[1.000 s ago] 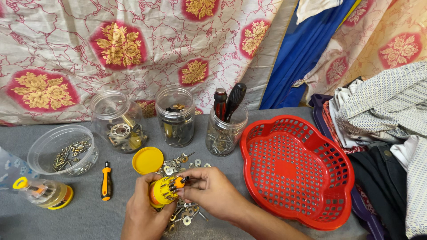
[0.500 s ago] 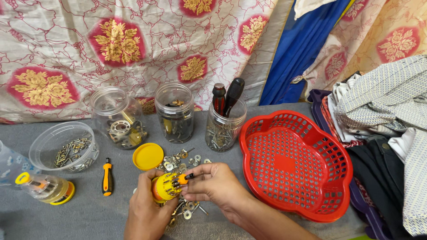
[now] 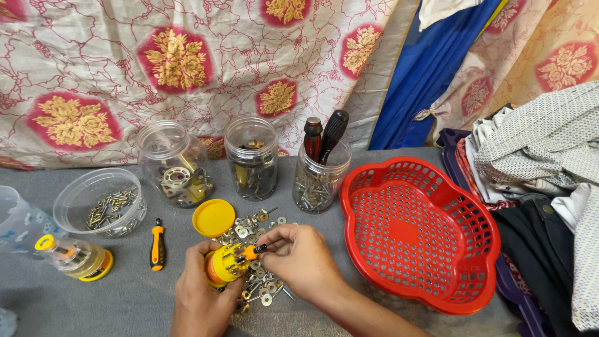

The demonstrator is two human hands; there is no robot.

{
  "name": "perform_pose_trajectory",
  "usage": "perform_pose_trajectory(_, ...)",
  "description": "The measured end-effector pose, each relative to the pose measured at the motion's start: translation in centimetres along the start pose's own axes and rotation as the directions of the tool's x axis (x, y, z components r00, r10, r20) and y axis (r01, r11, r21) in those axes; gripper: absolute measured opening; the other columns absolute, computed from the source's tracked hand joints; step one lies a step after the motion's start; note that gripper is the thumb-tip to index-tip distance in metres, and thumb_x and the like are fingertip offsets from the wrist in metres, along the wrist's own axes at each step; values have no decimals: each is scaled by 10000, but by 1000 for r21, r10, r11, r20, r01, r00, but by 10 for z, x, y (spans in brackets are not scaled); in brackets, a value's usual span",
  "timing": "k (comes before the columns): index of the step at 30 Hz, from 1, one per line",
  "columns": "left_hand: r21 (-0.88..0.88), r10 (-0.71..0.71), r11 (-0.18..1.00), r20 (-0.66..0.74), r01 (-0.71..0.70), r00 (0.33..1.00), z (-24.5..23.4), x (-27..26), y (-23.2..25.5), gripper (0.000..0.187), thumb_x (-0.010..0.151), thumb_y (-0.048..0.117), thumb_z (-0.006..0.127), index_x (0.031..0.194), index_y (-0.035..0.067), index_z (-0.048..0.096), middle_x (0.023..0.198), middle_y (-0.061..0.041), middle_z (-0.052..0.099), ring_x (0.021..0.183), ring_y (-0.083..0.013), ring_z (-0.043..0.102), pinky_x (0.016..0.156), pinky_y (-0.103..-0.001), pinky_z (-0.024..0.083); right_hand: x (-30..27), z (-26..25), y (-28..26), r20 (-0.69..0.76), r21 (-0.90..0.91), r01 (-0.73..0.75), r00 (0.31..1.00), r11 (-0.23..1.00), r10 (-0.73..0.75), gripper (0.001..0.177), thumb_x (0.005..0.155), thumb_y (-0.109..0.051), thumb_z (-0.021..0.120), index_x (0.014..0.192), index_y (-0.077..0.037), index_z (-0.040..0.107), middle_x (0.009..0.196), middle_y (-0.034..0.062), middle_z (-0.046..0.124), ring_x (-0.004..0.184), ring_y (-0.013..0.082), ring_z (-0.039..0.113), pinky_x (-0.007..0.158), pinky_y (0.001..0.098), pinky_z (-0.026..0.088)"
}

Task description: The person empties several clear jars and containers from a red basket onto a table, then pours out screws, nuts, and washers from a plastic cup. They sort the hardware by hand and place selected items into a yellow multi-bit screwdriver holder, arranging the bits and small parts on the table.

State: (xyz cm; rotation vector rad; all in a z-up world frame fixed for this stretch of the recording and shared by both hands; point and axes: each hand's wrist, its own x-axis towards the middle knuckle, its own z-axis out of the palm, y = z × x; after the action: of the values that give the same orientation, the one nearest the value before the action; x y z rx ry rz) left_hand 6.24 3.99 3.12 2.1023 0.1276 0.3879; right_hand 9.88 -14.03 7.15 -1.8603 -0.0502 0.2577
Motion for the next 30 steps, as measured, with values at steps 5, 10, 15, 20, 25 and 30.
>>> perform_pose_trajectory(5,5,39,999,-16,-39,999,3,-1,-4,650,620,101,855,1176,69,522,1032,-188,725,996,-371,739,801,-448,580,-4,4,-2,189,254,-33,982,967,-16,404,788,-29,741,1183,4,667,933,68,735,785,73,692,696,229,575)
perform_pose_trajectory(10,14,9,1000,-3,-9,1000,5,1,-7,656,624,124,871,1176,76,521,1035,-179,725,987,-377,736,795,-453,584,-3,8,-2,188,321,-4,980,947,-60,461,797,-51,808,1213,54,640,1000,83,737,839,93,709,747,231,597)
perform_pose_trajectory(15,-16,78,997,6,-78,997,9,2,-10,648,613,82,843,1174,71,520,1037,-175,725,979,-365,745,795,-446,589,-2,6,-1,157,382,-6,986,924,-59,415,835,-101,798,1199,53,672,1002,74,752,873,91,724,753,230,594)
perform_pose_trajectory(20,-24,97,995,-9,-97,995,16,-1,-13,638,618,65,830,1176,63,520,1019,-178,731,968,-355,752,791,-429,588,4,2,6,165,376,-26,985,926,-39,324,926,-191,728,1116,71,717,943,92,757,809,108,718,734,255,609)
perform_pose_trajectory(25,-22,78,997,-2,-78,997,10,-7,-9,624,617,74,835,1161,72,529,977,-177,738,948,-340,765,779,-417,591,1,0,7,210,397,-15,975,918,-75,327,945,-221,696,1111,58,721,931,84,766,793,104,723,735,249,610)
perform_pose_trajectory(30,28,63,998,26,-64,998,4,-16,-10,586,640,84,840,1140,72,534,972,-169,730,927,-354,751,766,-425,583,-8,1,10,208,366,-8,975,931,-74,294,929,-177,724,1082,74,724,903,86,755,751,95,696,695,234,586)
